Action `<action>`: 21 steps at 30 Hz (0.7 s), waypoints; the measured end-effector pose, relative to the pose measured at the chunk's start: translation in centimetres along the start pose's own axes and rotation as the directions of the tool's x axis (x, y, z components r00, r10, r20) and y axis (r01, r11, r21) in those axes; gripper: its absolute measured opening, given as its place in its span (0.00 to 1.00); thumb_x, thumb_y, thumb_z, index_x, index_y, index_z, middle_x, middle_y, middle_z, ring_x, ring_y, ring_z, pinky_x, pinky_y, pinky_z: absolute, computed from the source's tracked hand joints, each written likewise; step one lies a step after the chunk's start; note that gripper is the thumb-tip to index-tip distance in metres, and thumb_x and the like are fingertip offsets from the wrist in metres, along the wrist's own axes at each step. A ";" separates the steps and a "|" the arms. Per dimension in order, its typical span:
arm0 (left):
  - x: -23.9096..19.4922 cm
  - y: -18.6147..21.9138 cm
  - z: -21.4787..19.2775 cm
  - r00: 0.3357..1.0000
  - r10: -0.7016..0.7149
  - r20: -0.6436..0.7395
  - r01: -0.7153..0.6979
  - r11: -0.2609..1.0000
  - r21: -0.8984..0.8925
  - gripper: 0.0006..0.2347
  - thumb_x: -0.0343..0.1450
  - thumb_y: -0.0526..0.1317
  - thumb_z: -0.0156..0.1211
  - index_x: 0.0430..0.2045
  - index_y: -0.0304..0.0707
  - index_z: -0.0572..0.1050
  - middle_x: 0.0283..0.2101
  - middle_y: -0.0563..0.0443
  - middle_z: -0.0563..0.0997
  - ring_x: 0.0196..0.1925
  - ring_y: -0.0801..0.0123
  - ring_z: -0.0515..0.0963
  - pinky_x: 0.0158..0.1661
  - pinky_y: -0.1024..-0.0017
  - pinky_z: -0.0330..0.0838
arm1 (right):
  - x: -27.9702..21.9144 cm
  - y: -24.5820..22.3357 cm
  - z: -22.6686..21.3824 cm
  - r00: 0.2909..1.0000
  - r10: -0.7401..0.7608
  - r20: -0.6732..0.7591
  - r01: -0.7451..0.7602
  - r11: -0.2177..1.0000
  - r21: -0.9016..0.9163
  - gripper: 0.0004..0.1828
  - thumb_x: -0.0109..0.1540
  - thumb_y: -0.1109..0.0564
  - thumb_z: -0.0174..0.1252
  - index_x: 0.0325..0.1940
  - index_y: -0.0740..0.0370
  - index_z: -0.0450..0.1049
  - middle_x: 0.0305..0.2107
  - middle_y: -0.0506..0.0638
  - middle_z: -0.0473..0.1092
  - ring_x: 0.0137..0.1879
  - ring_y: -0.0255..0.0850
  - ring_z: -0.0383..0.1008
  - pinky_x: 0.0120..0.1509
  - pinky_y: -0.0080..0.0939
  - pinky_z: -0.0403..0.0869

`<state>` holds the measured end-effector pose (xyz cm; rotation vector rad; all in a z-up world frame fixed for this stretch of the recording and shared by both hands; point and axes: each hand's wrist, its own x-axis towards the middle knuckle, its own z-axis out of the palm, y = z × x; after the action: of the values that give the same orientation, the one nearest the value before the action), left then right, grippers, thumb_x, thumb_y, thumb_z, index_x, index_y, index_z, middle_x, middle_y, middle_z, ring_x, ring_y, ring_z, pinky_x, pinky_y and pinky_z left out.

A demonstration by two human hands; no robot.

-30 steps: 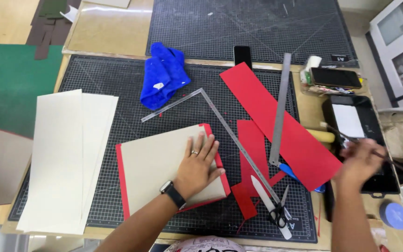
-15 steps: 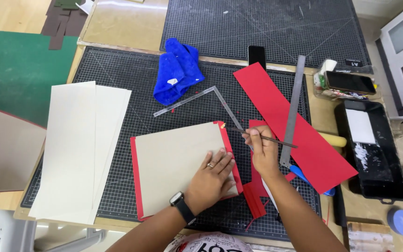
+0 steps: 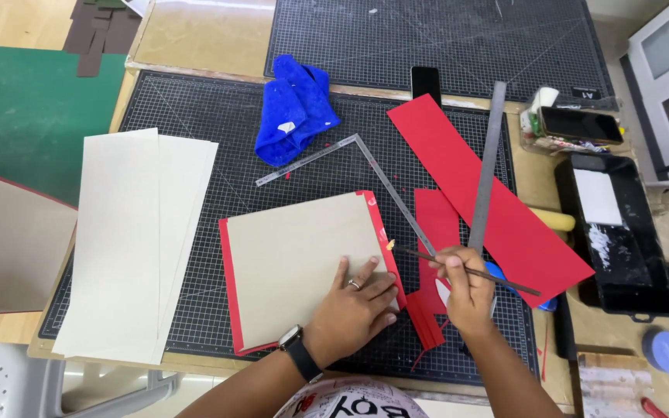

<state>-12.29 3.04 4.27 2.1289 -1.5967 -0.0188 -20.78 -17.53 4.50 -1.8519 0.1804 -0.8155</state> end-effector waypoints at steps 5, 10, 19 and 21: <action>-1.0 -0.3 -0.7 0.998 0.020 0.056 -0.016 0.997 -0.082 0.15 0.72 0.48 0.54 0.48 0.43 0.77 0.58 0.53 0.75 0.72 0.51 0.59 0.62 0.30 0.46 | -2.0 -1.4 -0.9 0.995 0.042 0.089 -0.037 0.998 -0.055 0.14 0.70 0.55 0.43 0.37 0.64 0.71 0.29 0.52 0.70 0.34 0.38 0.71 0.43 0.37 0.73; -1.2 -3.0 -2.6 0.999 0.040 0.018 -0.036 0.978 -0.204 0.15 0.73 0.46 0.53 0.49 0.38 0.75 0.56 0.46 0.78 0.66 0.50 0.67 0.64 0.46 0.53 | -4.4 -2.1 -2.0 0.994 0.045 0.096 -0.036 0.995 -0.091 0.13 0.69 0.57 0.44 0.36 0.63 0.72 0.32 0.52 0.72 0.41 0.41 0.73 0.46 0.38 0.74; 6.3 -9.7 -3.6 0.955 -0.217 0.203 0.174 0.962 0.210 0.33 0.59 0.46 0.73 0.61 0.52 0.70 0.64 0.46 0.71 0.70 0.44 0.62 0.65 0.41 0.53 | 0.0 -3.1 1.4 0.996 -0.087 0.011 0.087 0.965 -0.246 0.15 0.69 0.55 0.47 0.36 0.62 0.76 0.22 0.54 0.73 0.29 0.47 0.74 0.38 0.44 0.73; 8.7 -10.1 -4.5 0.921 -0.277 0.274 0.210 0.946 0.248 0.44 0.50 0.49 0.80 0.65 0.54 0.65 0.71 0.45 0.63 0.75 0.40 0.51 0.68 0.39 0.42 | 1.4 -3.5 2.9 0.987 -0.135 0.091 0.154 0.954 -0.258 0.13 0.69 0.55 0.50 0.38 0.64 0.77 0.24 0.57 0.74 0.33 0.53 0.76 0.39 0.47 0.74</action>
<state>0.92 -1.15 6.77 2.5902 -1.5402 -0.2845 -18.78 -14.42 7.57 -2.1636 0.1117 -0.8555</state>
